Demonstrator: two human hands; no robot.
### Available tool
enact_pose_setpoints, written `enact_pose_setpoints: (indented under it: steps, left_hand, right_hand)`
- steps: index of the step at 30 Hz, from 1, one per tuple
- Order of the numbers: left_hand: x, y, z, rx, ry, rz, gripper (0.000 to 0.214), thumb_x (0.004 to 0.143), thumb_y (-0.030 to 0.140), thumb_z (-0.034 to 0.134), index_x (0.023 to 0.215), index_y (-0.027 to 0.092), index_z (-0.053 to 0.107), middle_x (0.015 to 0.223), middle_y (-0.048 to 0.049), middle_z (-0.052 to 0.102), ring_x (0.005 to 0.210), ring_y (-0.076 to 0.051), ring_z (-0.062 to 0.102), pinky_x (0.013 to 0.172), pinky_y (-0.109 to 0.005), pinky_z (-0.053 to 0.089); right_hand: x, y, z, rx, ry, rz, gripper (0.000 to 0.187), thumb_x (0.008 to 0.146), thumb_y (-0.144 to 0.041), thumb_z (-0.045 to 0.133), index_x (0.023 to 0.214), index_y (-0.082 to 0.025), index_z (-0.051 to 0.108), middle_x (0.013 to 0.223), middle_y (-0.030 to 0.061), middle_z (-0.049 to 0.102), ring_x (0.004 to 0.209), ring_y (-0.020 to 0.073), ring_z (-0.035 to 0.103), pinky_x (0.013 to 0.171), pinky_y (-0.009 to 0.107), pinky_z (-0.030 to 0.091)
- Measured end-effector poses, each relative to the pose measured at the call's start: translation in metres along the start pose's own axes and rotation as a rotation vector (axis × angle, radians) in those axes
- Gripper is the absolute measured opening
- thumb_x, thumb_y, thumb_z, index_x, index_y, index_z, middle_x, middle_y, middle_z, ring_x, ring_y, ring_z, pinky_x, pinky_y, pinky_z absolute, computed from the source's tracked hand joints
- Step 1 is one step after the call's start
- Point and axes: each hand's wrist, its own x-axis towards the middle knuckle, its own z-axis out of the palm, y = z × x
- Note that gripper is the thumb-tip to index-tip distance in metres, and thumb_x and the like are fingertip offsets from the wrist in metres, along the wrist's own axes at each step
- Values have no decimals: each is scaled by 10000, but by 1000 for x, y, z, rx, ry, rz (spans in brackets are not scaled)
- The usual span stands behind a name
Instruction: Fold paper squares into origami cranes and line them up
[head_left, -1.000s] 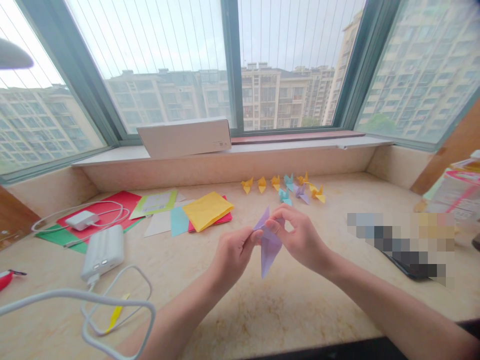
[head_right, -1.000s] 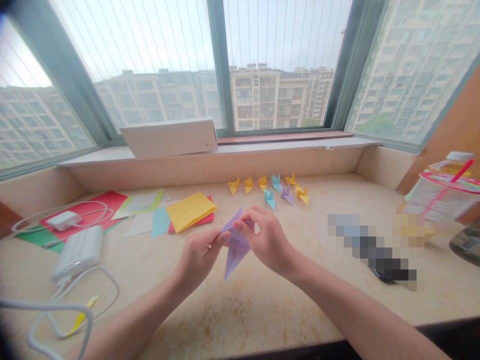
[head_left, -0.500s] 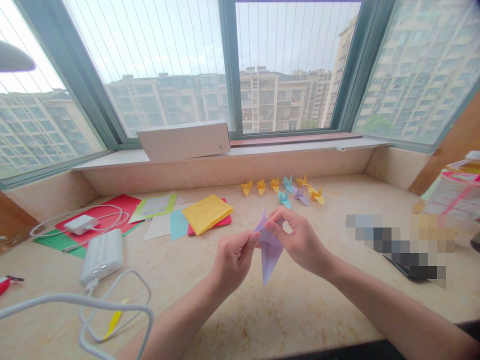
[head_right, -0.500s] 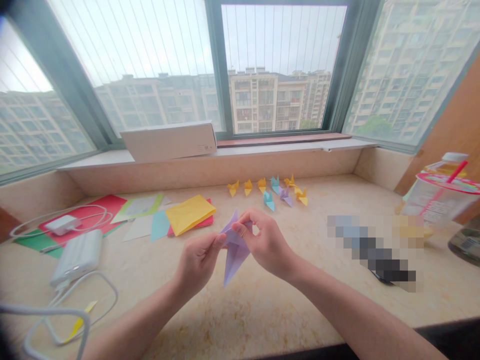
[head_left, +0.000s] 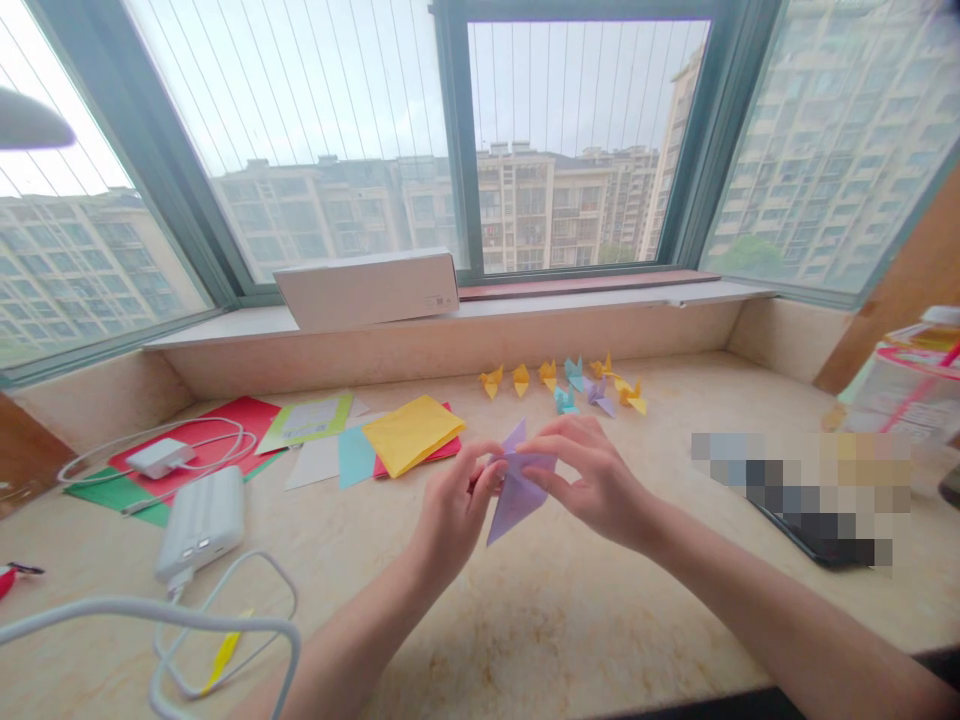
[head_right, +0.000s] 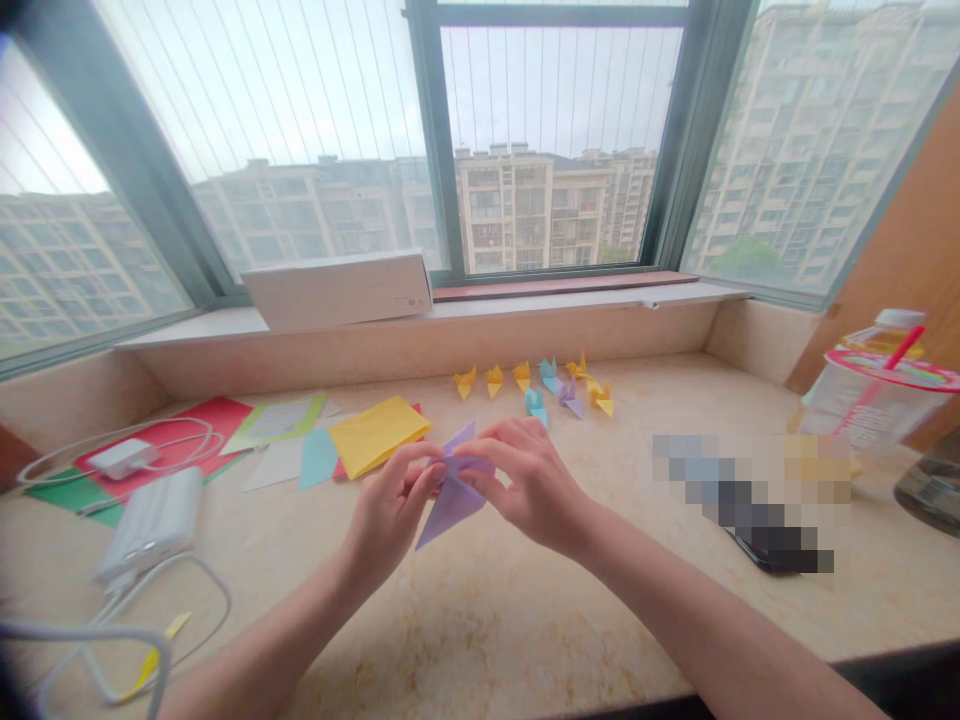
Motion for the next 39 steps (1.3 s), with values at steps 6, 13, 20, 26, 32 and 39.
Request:
enact_pose_setpoints:
  steps: [6, 13, 20, 26, 32, 39]
  left_hand:
    - [0, 1, 1, -69, -50, -7, 168, 982, 357, 529, 1022, 201, 576, 751, -7, 762, 674, -165, 750, 632, -227, 572]
    - [0, -3, 4, -120, -89, -77, 225, 980, 399, 527, 1037, 189, 586, 763, -28, 781, 670, -175, 755, 627, -245, 586]
    - [-4, 8, 5, -151, -74, -97, 238, 956, 402, 558, 973, 169, 604, 726, -32, 761, 638, -156, 719, 592, -218, 541]
    - [-1, 12, 7, -277, -46, -177, 310, 928, 481, 579, 958, 173, 605, 666, -19, 733, 610, -163, 699, 576, -232, 539]
    - [1, 12, 6, -310, -37, -224, 335, 906, 503, 601, 956, 173, 600, 713, -46, 757, 614, -193, 724, 605, -282, 586]
    - [-2, 11, 10, -253, -53, -254, 345, 921, 499, 580, 982, 161, 611, 711, -52, 752, 630, -202, 725, 622, -296, 587]
  right_hand:
    - [-1, 6, -3, -168, -67, -125, 245, 943, -213, 637, 1186, -230, 660, 1035, 65, 692, 974, 222, 620, 887, 400, 404]
    - [3, 13, -14, -308, -119, -351, 226, 981, -226, 597, 1200, -207, 646, 1033, 61, 725, 890, 181, 634, 927, 404, 402]
    - [2, 7, -27, -444, -69, -623, 270, 1030, -137, 416, 1135, -151, 664, 1049, 88, 746, 850, 172, 641, 896, 390, 460]
    - [2, 2, -23, -478, -82, -561, 272, 1008, -150, 497, 1244, -173, 631, 1118, 88, 731, 931, 197, 643, 916, 415, 445]
    - [-2, 4, -10, -462, -174, -417, 358, 988, -133, 535, 1343, -170, 559, 1211, 94, 707, 987, 213, 648, 961, 438, 405]
    - [-4, 0, -5, -407, -199, -342, 276, 993, -157, 531, 1261, -135, 595, 1052, 88, 738, 909, 213, 640, 883, 405, 422]
